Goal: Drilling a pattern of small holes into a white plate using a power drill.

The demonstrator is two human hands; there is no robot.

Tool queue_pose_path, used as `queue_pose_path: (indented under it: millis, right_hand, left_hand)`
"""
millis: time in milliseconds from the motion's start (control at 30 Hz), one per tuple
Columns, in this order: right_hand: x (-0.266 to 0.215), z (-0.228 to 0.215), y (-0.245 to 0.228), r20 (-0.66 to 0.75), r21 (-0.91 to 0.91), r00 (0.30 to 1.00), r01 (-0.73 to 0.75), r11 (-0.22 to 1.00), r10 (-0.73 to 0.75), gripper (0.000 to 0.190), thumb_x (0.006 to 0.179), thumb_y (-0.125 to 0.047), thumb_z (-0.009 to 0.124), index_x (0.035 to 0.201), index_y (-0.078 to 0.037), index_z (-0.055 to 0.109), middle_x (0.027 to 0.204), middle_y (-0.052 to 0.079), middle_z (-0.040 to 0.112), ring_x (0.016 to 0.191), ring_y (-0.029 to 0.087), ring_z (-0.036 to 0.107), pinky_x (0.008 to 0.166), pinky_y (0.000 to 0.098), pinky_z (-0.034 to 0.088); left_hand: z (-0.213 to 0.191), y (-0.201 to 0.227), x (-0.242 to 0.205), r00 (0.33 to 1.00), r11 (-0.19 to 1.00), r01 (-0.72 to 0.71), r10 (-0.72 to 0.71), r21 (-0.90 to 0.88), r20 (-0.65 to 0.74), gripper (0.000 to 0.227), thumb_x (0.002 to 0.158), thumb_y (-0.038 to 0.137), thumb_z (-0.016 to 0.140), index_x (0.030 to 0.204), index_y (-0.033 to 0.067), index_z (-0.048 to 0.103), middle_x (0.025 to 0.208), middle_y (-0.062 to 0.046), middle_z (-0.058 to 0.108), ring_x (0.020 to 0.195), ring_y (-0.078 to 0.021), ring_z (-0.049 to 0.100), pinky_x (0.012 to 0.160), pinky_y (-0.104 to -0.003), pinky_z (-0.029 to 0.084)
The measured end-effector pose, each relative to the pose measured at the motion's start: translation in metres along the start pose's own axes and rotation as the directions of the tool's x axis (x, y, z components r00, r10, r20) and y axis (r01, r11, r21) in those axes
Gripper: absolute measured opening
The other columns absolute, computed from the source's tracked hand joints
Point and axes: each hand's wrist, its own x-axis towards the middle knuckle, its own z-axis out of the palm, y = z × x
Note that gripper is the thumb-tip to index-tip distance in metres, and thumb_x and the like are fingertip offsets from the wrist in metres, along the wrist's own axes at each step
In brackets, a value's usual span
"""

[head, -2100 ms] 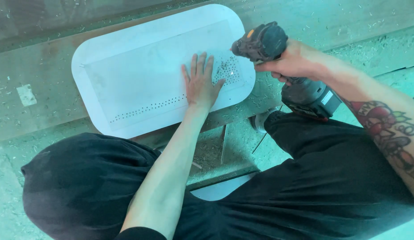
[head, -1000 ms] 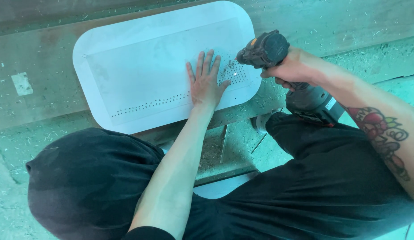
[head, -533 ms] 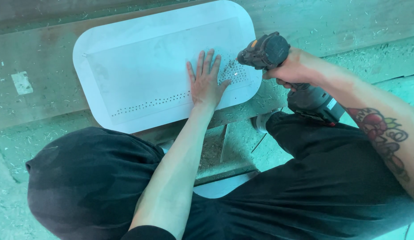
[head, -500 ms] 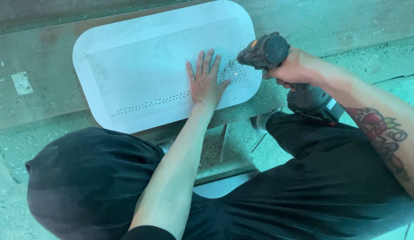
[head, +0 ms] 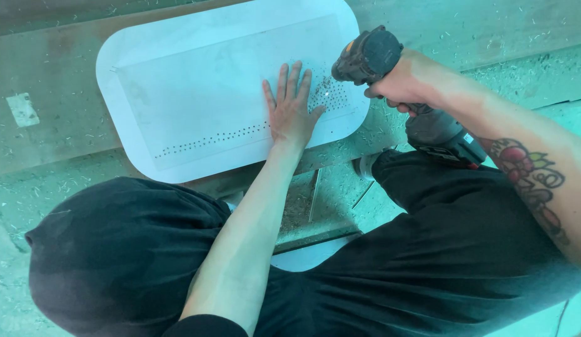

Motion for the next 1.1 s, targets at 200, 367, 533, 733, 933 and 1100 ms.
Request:
queue_pose_path:
  millis: [200,367,533,733,933,1100]
  right_hand:
    - [0.003,-0.001,-0.012,0.009,-0.030,1.000,0.010,1.000,-0.010,0.033,0.087,-0.013,0.073,0.119,-0.010,0.069,0.061,0.012,0.061,0.044,0.023,0.051,0.041,0.0367,0.040]
    - [0.002,-0.002,-0.015,0.019,-0.044,1.000,0.022,0.999,-0.021,0.036,0.087,-0.014,0.073,0.122,-0.011,0.068,0.061,0.012,0.061,0.044,0.023,0.050,0.040,0.0368,0.040]
    - [0.004,-0.003,-0.013,0.033,-0.055,0.999,0.031,0.998,-0.029,0.040,0.087,-0.014,0.074,0.126,-0.013,0.066,0.061,0.012,0.060,0.043,0.023,0.050,0.039,0.0369,0.040]
    - [-0.001,-0.001,-0.023,0.027,-0.068,0.999,0.046,0.997,-0.044,0.044,0.087,-0.015,0.074,0.129,-0.015,0.065,0.061,0.012,0.060,0.043,0.023,0.050,0.039,0.0369,0.040]
    - [-0.012,-0.001,-0.021,0.023,-0.079,0.998,0.058,0.995,-0.057,0.048,0.087,-0.016,0.074,0.133,-0.016,0.063,0.060,0.012,0.060,0.042,0.024,0.049,0.038,0.0370,0.039]
    - [-0.013,-0.001,-0.021,0.025,-0.086,0.998,0.064,0.994,-0.062,0.051,0.087,-0.016,0.075,0.135,-0.018,0.062,0.060,0.012,0.060,0.042,0.024,0.049,0.038,0.0371,0.039]
  left_hand:
    - [0.000,0.003,0.003,0.999,0.999,0.029,-0.029,-0.016,0.025,0.075,0.096,0.041,0.075,0.159,0.0208,0.039,0.171,-0.006,0.019,0.159,-0.0261,0.002,0.125,-0.056,-0.016]
    - [-0.004,0.006,0.004,0.997,0.999,0.048,-0.049,0.007,0.060,0.075,0.097,0.042,0.074,0.159,0.0224,0.038,0.172,-0.004,0.017,0.159,-0.0251,0.000,0.125,-0.056,-0.016]
    - [0.020,-0.002,0.005,0.988,0.995,0.003,0.012,0.097,-0.154,0.084,0.081,0.044,0.082,0.154,0.0192,0.046,0.166,-0.001,0.030,0.156,-0.0227,0.013,0.127,-0.059,0.000]
    - [0.014,0.000,0.006,0.995,0.994,0.017,-0.005,0.111,-0.103,0.085,0.083,0.044,0.079,0.155,0.0197,0.043,0.167,0.000,0.026,0.157,-0.0226,0.010,0.126,-0.057,-0.001]
    - [0.012,0.001,0.005,0.992,0.995,0.007,0.006,0.104,-0.123,0.085,0.081,0.041,0.081,0.154,0.0190,0.044,0.166,-0.002,0.029,0.156,-0.0236,0.013,0.126,-0.058,0.001]
    - [0.012,0.001,0.004,0.991,0.996,0.013,-0.002,0.085,-0.131,0.084,0.080,0.041,0.082,0.153,0.0198,0.045,0.165,0.000,0.030,0.156,-0.0229,0.014,0.127,-0.057,0.002]
